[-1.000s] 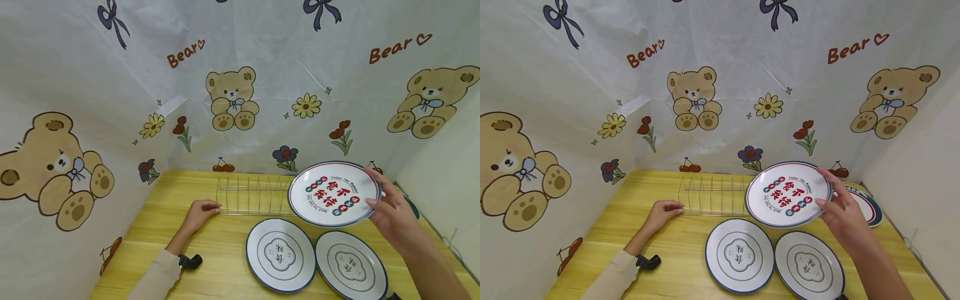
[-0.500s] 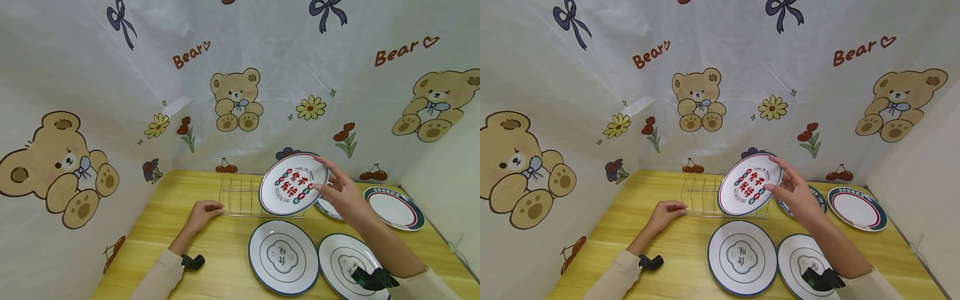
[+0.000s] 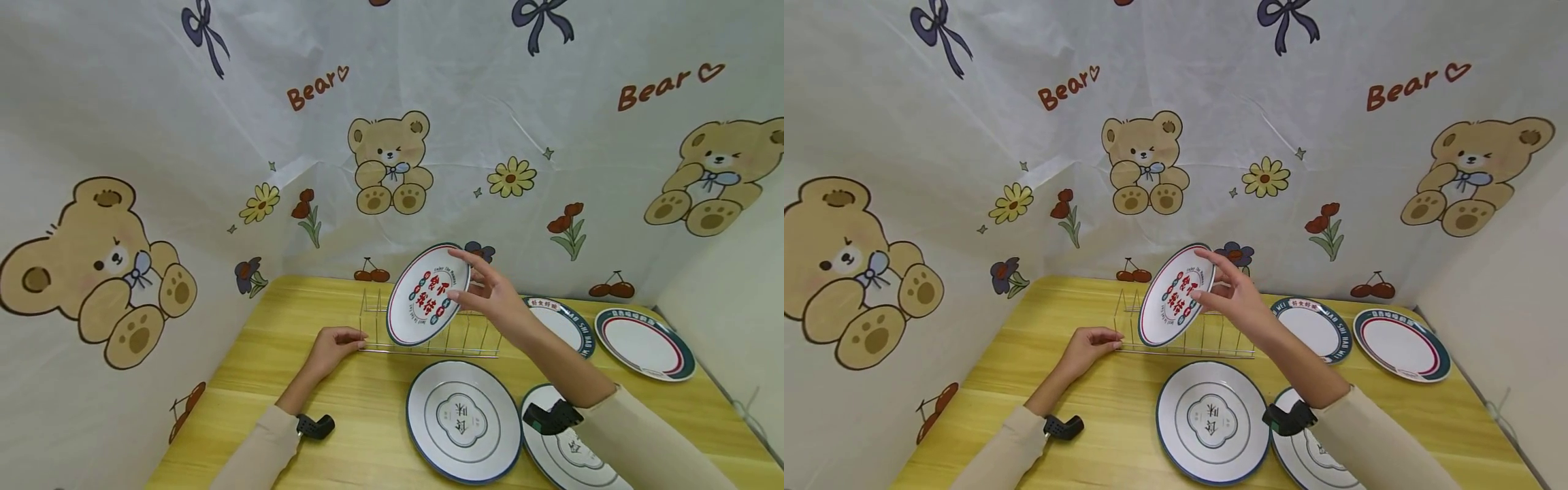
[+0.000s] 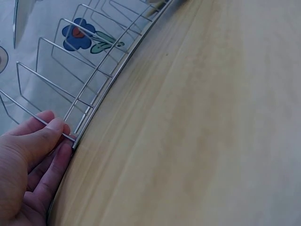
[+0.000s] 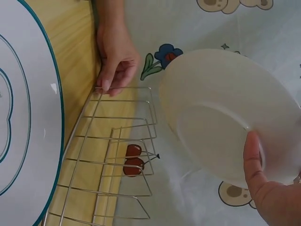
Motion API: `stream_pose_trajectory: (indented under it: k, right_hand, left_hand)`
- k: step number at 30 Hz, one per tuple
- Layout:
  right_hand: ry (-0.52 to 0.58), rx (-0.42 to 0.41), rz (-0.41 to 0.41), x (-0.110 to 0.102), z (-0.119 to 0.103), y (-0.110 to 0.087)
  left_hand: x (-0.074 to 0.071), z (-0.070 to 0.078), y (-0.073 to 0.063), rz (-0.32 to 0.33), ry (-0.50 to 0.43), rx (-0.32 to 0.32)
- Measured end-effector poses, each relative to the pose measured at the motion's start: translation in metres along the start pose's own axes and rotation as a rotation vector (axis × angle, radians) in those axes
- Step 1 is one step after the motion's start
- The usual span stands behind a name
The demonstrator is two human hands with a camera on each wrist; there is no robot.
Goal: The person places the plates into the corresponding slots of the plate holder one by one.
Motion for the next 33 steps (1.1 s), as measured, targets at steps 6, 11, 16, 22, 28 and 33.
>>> stream_pose_trajectory:
  k: [6,11,16,22,28,33]
  right_hand:
    - [-0.030,0.006,-0.042,0.016,0.004,0.019]
    - [-0.049,-0.004,-0.072,0.026,0.007,0.031]
    - [-0.100,-0.037,-0.102,0.036,0.010,0.044]
    - [-0.177,-0.067,-0.107,0.048,0.007,0.056]
    - [-0.231,-0.064,-0.092,0.057,0.006,0.065]
    - [-0.225,-0.044,-0.079,0.065,0.009,0.069]
  left_hand:
    - [0.001,0.002,0.001,0.002,-0.001,0.001]
    - [0.003,0.002,0.002,0.006,-0.007,-0.003]
    - [0.002,0.004,0.002,0.013,-0.005,0.002]
    - [0.002,0.005,0.001,0.010,-0.023,0.001]
    - [0.002,0.003,0.001,0.009,-0.020,0.021]
    - [0.002,0.003,0.001,0.010,-0.010,0.036]
Point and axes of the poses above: each hand's wrist, its own y-axis towards the middle knuckle, its own x-axis out of the palm, z = x × y, the point moved 2 cm from there along y, towards the middle knuckle, and after that the axes turned 3 degrees about x, right-handed, at the moved point
